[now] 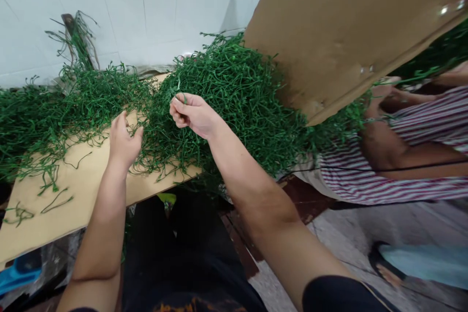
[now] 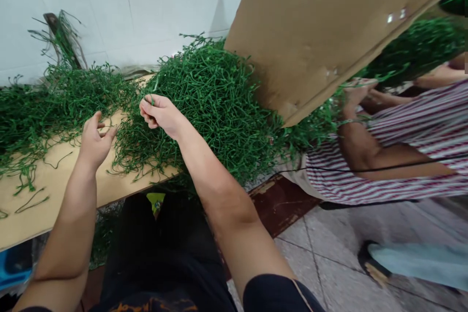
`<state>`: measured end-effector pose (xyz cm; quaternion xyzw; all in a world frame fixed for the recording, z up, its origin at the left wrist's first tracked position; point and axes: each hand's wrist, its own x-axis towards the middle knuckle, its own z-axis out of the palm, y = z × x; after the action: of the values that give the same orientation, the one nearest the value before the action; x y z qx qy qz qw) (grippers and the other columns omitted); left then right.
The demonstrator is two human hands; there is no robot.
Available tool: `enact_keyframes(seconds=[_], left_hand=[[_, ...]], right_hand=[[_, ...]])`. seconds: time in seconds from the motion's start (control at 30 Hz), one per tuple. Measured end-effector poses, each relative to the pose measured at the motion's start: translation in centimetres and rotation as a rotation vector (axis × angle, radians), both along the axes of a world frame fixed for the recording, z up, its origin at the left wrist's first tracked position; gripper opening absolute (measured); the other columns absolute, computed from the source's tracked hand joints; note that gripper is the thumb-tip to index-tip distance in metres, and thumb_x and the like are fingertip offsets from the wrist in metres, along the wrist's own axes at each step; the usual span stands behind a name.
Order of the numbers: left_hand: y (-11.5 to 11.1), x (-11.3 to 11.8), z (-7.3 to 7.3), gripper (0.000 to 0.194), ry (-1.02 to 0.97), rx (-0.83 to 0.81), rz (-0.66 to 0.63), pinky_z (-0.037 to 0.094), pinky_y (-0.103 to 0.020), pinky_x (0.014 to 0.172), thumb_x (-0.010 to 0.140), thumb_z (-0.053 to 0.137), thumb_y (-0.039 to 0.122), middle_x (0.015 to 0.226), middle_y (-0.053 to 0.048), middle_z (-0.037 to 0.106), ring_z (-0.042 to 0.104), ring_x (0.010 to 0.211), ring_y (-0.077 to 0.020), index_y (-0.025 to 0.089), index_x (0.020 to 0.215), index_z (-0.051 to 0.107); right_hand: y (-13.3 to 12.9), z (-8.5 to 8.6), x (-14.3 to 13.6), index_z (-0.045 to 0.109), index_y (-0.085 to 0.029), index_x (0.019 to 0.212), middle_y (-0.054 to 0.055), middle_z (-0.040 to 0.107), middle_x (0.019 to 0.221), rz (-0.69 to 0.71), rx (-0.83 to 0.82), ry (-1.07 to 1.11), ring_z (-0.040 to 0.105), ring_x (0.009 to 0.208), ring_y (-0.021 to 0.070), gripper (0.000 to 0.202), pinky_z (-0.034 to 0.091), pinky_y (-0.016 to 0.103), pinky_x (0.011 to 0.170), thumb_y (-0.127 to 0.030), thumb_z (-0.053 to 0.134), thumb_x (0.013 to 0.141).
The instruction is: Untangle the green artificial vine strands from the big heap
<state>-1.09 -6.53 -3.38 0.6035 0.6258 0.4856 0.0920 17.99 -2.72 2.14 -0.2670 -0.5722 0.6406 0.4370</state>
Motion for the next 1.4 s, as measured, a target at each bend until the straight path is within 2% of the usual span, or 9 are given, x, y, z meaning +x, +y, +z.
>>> enact_keyframes(seconds=[0.13,0.27,0.4,0.57,0.77,0.97,1.13,1.27,1.4], left_hand=[[0.3,2.1,0.4,0.053,-0.232,-0.014,-0.254,0.048,-0.032,0.084,0.075,0.062,0.042,0.121,-0.013,0.055,0.058,0.101,-0.0193,0.018,0.121,0.050],[1.2,4.4,0.6,0.028,-0.346,-0.132,-0.448,0.047,-0.026,0.074,0.079,0.057,0.034,0.086,-0.006,0.064,0.058,0.078,-0.0131,0.013,0.097,0.060],[1.6,4.9,0.7,0.027,-0.331,-0.134,-0.419,0.040,-0.024,0.061,0.083,0.049,0.037,0.062,0.000,0.054,0.048,0.059,-0.0102,0.016,0.070,0.059],[1.9,3.6,0.8,0.039,-0.416,-0.071,-0.353,0.031,-0.025,0.050,0.086,0.040,0.049,0.053,0.003,0.039,0.035,0.048,-0.0099,0.020,0.062,0.046],[4.2,2.6,1.6,0.042,-0.599,-0.064,-0.137,0.020,-0.024,0.042,0.089,0.039,0.048,0.049,0.006,0.026,0.024,0.041,-0.0081,0.021,0.058,0.030],[5.1,3.9,2.7,0.035,-0.865,-0.043,-0.079,0.017,-0.020,0.039,0.091,0.041,0.029,0.045,0.008,0.025,0.022,0.037,-0.0050,0.019,0.058,0.036],[5.2,4.4,3.0,0.034,-0.937,-0.063,-0.054,0.018,-0.019,0.038,0.092,0.038,0.023,0.044,0.008,0.028,0.024,0.035,-0.0046,0.018,0.059,0.040],[4.6,3.4,2.8,0.036,-0.869,-0.020,-0.145,0.020,-0.019,0.039,0.091,0.041,0.024,0.046,0.007,0.033,0.026,0.037,-0.0050,0.018,0.055,0.039],[3.0,2.8,2.5,0.036,-0.580,-0.009,-0.365,0.026,-0.021,0.045,0.086,0.052,0.032,0.049,0.004,0.040,0.032,0.044,-0.0066,0.017,0.054,0.043]], right_hand=[[-0.2,-0.9,0.1,0.038,-0.017,0.065,-0.007,0.042,0.054,0.103,-0.006,0.005,0.033,0.044,0.0013,0.032,0.022,0.014,0.040,-0.031,0.063,0.079],[-0.3,-1.4,0.1,0.038,-0.017,0.064,-0.008,0.040,0.052,0.136,-0.011,0.046,0.032,0.044,0.0020,0.035,0.024,0.015,0.040,-0.037,0.064,0.078],[0.1,-1.9,0.6,0.037,-0.017,0.062,-0.008,0.034,0.049,0.135,-0.045,0.083,0.029,0.043,0.0023,0.036,0.022,0.016,0.041,-0.038,0.060,0.080],[0.6,-2.6,1.1,0.031,-0.018,0.061,-0.009,0.026,0.050,0.082,-0.066,0.140,0.025,0.041,0.0017,0.042,0.016,0.016,0.041,-0.042,0.063,0.074],[-1.1,-3.7,-0.4,0.034,-0.019,0.060,-0.008,0.026,0.054,0.195,0.178,-0.069,0.022,0.048,0.0036,0.051,0.015,0.021,0.046,-0.061,0.063,0.067],[-2.7,-4.0,-1.1,0.027,-0.020,0.056,-0.005,0.025,0.059,0.075,0.393,-0.216,0.024,0.056,0.0073,0.057,0.021,0.025,0.053,-0.072,0.045,0.073],[-2.9,-4.1,-1.0,0.026,-0.021,0.058,-0.005,0.024,0.061,0.027,0.486,-0.318,0.024,0.058,0.0081,0.055,0.025,0.027,0.058,-0.070,0.035,0.079],[-2.6,-4.2,0.8,0.042,-0.018,0.070,-0.003,0.036,0.068,0.102,0.449,-0.391,0.034,0.063,0.0087,0.046,0.032,0.026,0.061,-0.064,0.045,0.079],[-1.7,-3.5,2.2,0.051,-0.016,0.091,0.001,0.051,0.083,0.055,0.210,-0.315,0.046,0.074,0.0090,0.057,0.039,0.024,0.067,-0.066,0.061,0.065]])
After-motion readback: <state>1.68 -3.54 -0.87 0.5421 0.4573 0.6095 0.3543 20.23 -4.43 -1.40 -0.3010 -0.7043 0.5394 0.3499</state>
